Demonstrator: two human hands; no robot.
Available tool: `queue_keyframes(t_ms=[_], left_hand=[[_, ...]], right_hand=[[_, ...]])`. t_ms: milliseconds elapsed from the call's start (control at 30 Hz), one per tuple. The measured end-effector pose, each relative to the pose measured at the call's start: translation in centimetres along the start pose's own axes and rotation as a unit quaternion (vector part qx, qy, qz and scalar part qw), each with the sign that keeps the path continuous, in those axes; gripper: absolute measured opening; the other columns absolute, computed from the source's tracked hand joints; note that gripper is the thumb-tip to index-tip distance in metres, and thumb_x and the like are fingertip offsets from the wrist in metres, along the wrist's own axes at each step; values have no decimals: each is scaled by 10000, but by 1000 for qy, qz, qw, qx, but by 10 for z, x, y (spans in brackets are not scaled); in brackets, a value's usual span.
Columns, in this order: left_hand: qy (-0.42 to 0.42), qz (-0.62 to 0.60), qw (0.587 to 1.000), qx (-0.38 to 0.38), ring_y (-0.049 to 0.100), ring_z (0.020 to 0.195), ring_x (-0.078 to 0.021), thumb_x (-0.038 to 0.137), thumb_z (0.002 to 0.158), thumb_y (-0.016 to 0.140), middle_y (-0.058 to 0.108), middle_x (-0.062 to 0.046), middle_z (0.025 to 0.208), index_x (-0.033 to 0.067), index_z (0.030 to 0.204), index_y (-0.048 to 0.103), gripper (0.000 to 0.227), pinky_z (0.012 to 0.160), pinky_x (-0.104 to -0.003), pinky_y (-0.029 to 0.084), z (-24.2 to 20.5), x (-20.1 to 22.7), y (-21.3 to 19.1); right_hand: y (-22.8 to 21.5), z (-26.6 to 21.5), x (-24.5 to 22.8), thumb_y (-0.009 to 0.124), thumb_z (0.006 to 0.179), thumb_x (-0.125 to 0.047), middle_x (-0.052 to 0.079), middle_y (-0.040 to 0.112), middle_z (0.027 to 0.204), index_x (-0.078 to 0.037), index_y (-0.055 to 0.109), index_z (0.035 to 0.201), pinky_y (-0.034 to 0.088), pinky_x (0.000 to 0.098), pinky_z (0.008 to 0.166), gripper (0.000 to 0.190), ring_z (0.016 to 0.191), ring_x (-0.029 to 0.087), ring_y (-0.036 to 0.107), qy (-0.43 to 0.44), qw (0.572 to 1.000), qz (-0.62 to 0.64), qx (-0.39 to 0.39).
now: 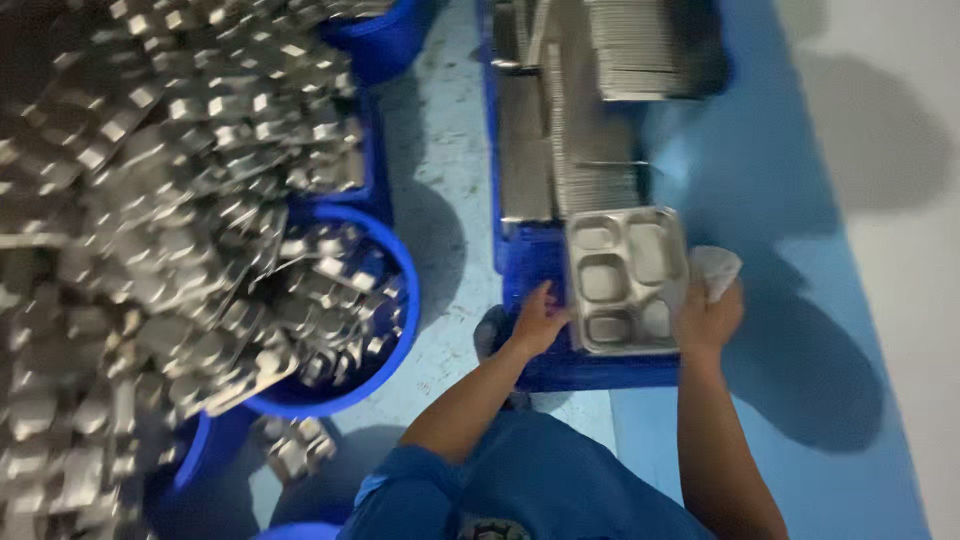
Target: The person repeatedly picks up stainless steel compartmentalized trays from a large pile, wipes each tray with a white cloth, and places the cleaned tray onto a stack on the right. The process is continuous and repetitive.
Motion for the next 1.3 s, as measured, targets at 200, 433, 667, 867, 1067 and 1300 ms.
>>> queue_keyframes(t_ms=[200, 433, 667, 867, 1067, 1300], left_hand=[[191, -209, 957, 72, 389, 1391, -271, 286, 802, 873, 370, -164, 1528, 83, 1583, 235, 1029, 1036, -410, 466, -35, 65, -137], [54, -190, 970, 140, 688, 899, -115, 247, 907, 778, 765, -36, 973, 49, 1155, 726, 321, 811, -279, 555, -117, -4, -277], [-127, -208, 930, 277, 580, 634, -123, 238, 913, 737, 660, -19, 720, 24, 1043, 759, 251, 574, -311, 467, -214, -111, -386], [-138, -200, 864, 442, 645, 801, -113, 310, 979, 672, 736, -90, 933, -6, 1255, 666, 420, 713, -297, 528, -232, -191, -422], [-134, -214, 898, 360, 674, 907, -186, 316, 1026, 575, 712, -110, 1081, 26, 1501, 496, 562, 834, -364, 565, -179, -178, -394], [-117, -449, 842, 276, 634, 877, -184, 356, 950, 624, 682, -131, 1141, 106, 1545, 419, 677, 777, -345, 539, -169, -150, -419]], right_hand=[[140, -33, -79, 611, 1013, -165, 91, 697, 1182, 7, 635, 1312, 529, 347, 908, 346, 1040, 177, 657, 64, 828, 324, -454], [312, -93, -142, 598, 991, -190, 69, 729, 1136, 2, 646, 1303, 537, 337, 893, 369, 1011, 160, 674, 127, 601, 248, -749], [466, -179, -232, 659, 905, -102, 64, 739, 1140, -28, 671, 1265, 544, 326, 897, 368, 1012, 164, 664, -99, 518, 110, -843], [514, -250, -264, 686, 977, -132, 95, 707, 1163, -38, 660, 1285, 516, 311, 977, 323, 1099, 170, 662, -43, 743, 180, -643], [508, -323, -194, 641, 982, -298, 2, 646, 1225, -125, 590, 1342, 494, 383, 831, 403, 1070, 169, 614, 352, 501, 192, -767], [581, -320, -158, 631, 924, -238, 148, 693, 1142, -19, 622, 1245, 555, 473, 864, 389, 1023, 315, 670, 497, 371, 284, -731]])
Point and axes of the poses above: each hand's wrist, its own z-axis towards the middle knuckle, its own y-axis out of the palm, x = y × z, the point moved 4 cm from there along z, towards the middle knuckle
